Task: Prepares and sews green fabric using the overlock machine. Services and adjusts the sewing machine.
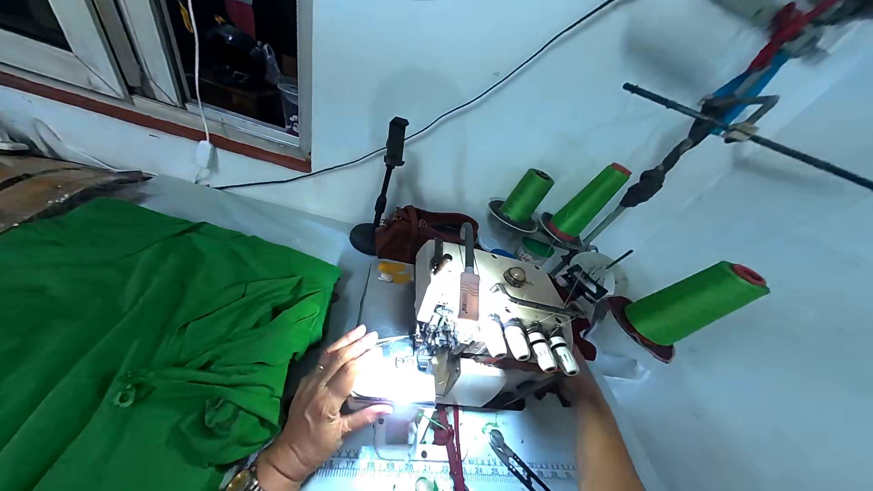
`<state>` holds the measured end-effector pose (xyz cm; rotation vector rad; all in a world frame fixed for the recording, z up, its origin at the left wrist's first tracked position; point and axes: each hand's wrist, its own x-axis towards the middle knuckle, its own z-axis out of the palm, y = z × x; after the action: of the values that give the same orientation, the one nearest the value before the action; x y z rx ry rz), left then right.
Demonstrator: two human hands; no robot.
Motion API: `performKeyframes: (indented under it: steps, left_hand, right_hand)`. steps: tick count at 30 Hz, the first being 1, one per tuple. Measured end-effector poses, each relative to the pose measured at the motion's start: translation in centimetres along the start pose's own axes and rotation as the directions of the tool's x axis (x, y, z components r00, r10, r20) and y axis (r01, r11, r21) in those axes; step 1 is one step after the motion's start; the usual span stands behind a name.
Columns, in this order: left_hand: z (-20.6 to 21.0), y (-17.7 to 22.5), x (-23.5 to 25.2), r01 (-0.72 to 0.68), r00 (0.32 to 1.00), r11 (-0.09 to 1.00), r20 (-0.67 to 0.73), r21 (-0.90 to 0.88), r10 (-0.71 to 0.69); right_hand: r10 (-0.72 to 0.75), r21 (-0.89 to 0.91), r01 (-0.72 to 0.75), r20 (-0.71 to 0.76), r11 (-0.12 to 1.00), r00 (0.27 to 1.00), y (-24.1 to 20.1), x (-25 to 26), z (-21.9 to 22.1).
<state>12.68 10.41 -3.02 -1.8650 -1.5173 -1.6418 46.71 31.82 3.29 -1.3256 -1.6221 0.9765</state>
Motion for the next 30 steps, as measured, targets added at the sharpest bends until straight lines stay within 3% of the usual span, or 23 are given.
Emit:
performKeyframes:
  steps: [4,6,9,10,12,15,19,23,25,26,29,30]
  left_hand:
    - [0.1,0.0,-0.1,-0.006,1.000,1.000,-0.013,0.001,0.006]
    - [0.1,0.0,-0.1,-0.003,1.000,1.000,-0.010,-0.003,0.003]
    - [0.1,0.0,0.0,0.006,1.000,1.000,-0.008,-0.010,-0.006]
    - [0.0,0.0,0.0,0.008,1.000,1.000,-0.007,-0.011,-0.008]
    - [0.0,0.1,-0.1,0.011,1.000,1.000,-0.003,-0.012,-0.011]
    - [0.1,0.1,0.0,0.014,1.000,1.000,-0.014,-0.002,-0.014]
    - [0.1,0.1,0.0,0.025,0.999,0.999,-0.035,0.032,-0.024]
    - [0.2,0.1,0.0,0.032,0.999,0.999,-0.028,0.027,-0.031]
    - [0.3,0.0,0.0,0.043,0.998,0.999,-0.037,0.029,-0.042]
    - [0.3,-0.1,0.0,0.046,0.998,0.999,-0.038,0.025,-0.045]
    - [0.3,-0.3,0.1,0.058,0.998,0.998,-0.024,-0.012,-0.059]
    - [0.2,-0.4,0.1,0.068,0.998,0.997,-0.015,-0.025,-0.069]
  right_hand:
    - [0.133,-0.022,-0.132,0.056,0.991,0.989,-2.9,0.1,0.0]
    - [-0.019,-0.050,0.022,0.045,0.999,0.999,-2.3,0.0,0.3]
    - [-0.068,-0.161,0.071,0.025,0.984,0.997,-2.5,0.6,0.5]
    - [-0.183,-0.180,0.178,-0.010,0.967,0.983,-1.0,1.5,0.7]
    - [-0.221,-0.267,0.226,0.047,0.937,0.974,-1.6,1.3,0.2]
    - [-0.056,-0.386,0.103,0.130,0.917,0.990,-4.8,1.2,0.0]
    - [0.007,-0.375,0.064,0.185,0.925,0.983,-5.6,1.9,-0.1]
    - [-0.072,-0.414,0.149,0.196,0.898,0.978,-7.3,-0.4,0.6]
    - [0.221,-0.585,-0.145,0.059,0.798,0.974,-12.6,-2.9,3.1]
    - [0.219,-0.615,-0.151,0.037,0.774,0.975,-12.3,-3.0,3.3]
    - [-0.120,-0.544,0.127,0.048,0.829,0.992,-3.9,0.9,0.9]
    - [-0.129,-0.547,0.108,-0.001,0.830,0.992,-2.5,1.9,0.7]
